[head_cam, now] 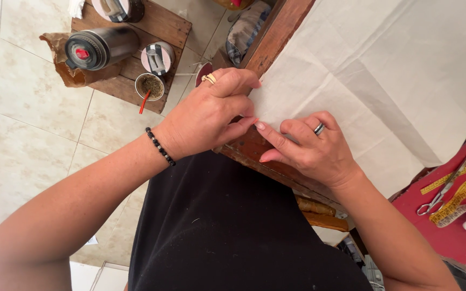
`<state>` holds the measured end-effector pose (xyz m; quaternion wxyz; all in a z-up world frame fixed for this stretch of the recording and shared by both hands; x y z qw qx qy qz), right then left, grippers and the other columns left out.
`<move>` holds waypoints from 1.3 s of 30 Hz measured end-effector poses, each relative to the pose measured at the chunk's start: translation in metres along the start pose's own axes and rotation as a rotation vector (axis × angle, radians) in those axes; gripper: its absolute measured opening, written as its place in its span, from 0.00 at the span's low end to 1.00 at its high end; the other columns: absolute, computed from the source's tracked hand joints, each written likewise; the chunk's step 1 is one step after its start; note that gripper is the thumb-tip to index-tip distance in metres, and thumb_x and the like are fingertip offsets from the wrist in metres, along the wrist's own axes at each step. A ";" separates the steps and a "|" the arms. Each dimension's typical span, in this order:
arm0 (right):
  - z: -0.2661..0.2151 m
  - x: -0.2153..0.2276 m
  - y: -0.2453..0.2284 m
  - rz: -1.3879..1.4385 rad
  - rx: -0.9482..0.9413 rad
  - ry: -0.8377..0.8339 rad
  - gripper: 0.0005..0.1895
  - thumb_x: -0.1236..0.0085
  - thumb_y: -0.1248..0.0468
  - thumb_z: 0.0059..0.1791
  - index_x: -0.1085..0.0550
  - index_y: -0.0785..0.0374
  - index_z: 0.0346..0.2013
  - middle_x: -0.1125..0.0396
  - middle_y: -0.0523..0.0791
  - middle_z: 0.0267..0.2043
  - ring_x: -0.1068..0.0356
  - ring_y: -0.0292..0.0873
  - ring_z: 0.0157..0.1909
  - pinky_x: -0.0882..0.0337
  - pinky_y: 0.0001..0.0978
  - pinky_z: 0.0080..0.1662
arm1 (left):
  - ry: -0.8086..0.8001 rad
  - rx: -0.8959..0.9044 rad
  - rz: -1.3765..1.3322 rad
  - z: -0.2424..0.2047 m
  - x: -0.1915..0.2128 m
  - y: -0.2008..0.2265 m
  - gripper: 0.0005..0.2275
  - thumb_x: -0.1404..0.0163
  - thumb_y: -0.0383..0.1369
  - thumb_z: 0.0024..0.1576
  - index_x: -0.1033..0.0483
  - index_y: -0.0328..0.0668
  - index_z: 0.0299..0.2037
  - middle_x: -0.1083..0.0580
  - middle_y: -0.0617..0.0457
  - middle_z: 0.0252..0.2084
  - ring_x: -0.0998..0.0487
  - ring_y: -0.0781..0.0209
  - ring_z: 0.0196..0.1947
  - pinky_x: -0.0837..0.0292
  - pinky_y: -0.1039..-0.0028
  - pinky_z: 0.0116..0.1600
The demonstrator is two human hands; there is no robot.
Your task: The person folds a white fabric on a wooden table and secures the folded edge with multiple straight pins. They repeatedly pick up pins from a nearby container and insert them along the fabric edge to hold the fold in place.
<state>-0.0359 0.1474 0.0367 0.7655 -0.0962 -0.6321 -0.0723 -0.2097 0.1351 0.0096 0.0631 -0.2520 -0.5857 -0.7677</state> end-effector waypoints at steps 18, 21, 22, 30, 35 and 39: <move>0.017 -0.001 0.000 0.010 0.031 0.027 0.31 0.53 0.31 0.57 0.25 0.46 0.61 0.39 0.34 0.37 0.47 0.38 0.29 0.37 0.32 0.45 | 0.042 0.230 -0.203 -0.010 0.009 -0.015 0.04 0.46 0.32 0.62 0.28 0.44 0.40 0.30 0.47 0.55 0.24 0.53 0.54 0.28 0.65 0.57; 0.016 -0.003 0.001 0.010 0.031 0.021 0.31 0.53 0.31 0.57 0.25 0.46 0.62 0.39 0.34 0.37 0.47 0.38 0.29 0.37 0.33 0.45 | 0.058 0.223 -0.178 -0.011 0.012 -0.012 0.07 0.46 0.33 0.63 0.32 0.43 0.42 0.28 0.51 0.48 0.25 0.54 0.48 0.30 0.66 0.53; 0.015 -0.003 0.001 0.008 0.033 0.011 0.31 0.54 0.31 0.57 0.26 0.46 0.62 0.40 0.34 0.37 0.48 0.38 0.28 0.37 0.33 0.46 | 0.068 0.236 -0.170 -0.013 0.012 -0.012 0.08 0.45 0.33 0.62 0.32 0.42 0.42 0.27 0.55 0.41 0.26 0.56 0.42 0.33 0.66 0.51; 0.024 0.000 0.001 0.209 -0.104 0.100 0.27 0.46 0.38 0.52 0.19 0.51 0.54 0.38 0.39 0.37 0.38 0.39 0.33 0.35 0.34 0.43 | 0.268 0.373 -0.239 -0.028 0.002 -0.026 0.07 0.41 0.30 0.58 0.26 0.46 0.43 0.23 0.54 0.37 0.19 0.51 0.41 0.24 0.63 0.47; 0.031 0.003 0.001 0.204 -0.109 0.107 0.26 0.47 0.39 0.53 0.19 0.52 0.54 0.38 0.40 0.37 0.38 0.40 0.32 0.36 0.34 0.42 | 0.296 0.415 -0.246 -0.029 0.002 -0.024 0.07 0.41 0.30 0.58 0.25 0.47 0.43 0.22 0.55 0.37 0.18 0.52 0.41 0.23 0.63 0.49; 0.026 0.005 0.000 0.189 -0.116 0.094 0.26 0.47 0.39 0.53 0.19 0.51 0.53 0.38 0.40 0.37 0.38 0.40 0.32 0.36 0.34 0.42 | 0.325 0.422 -0.247 -0.027 0.001 -0.018 0.10 0.38 0.30 0.57 0.26 0.45 0.45 0.23 0.52 0.37 0.19 0.49 0.42 0.23 0.60 0.50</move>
Point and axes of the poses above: each hand's wrist, its own z-axis towards the middle knuckle, its own x-axis out of the back of the hand, y = z × x, the point moved 7 cm from there along z, towards the middle knuckle
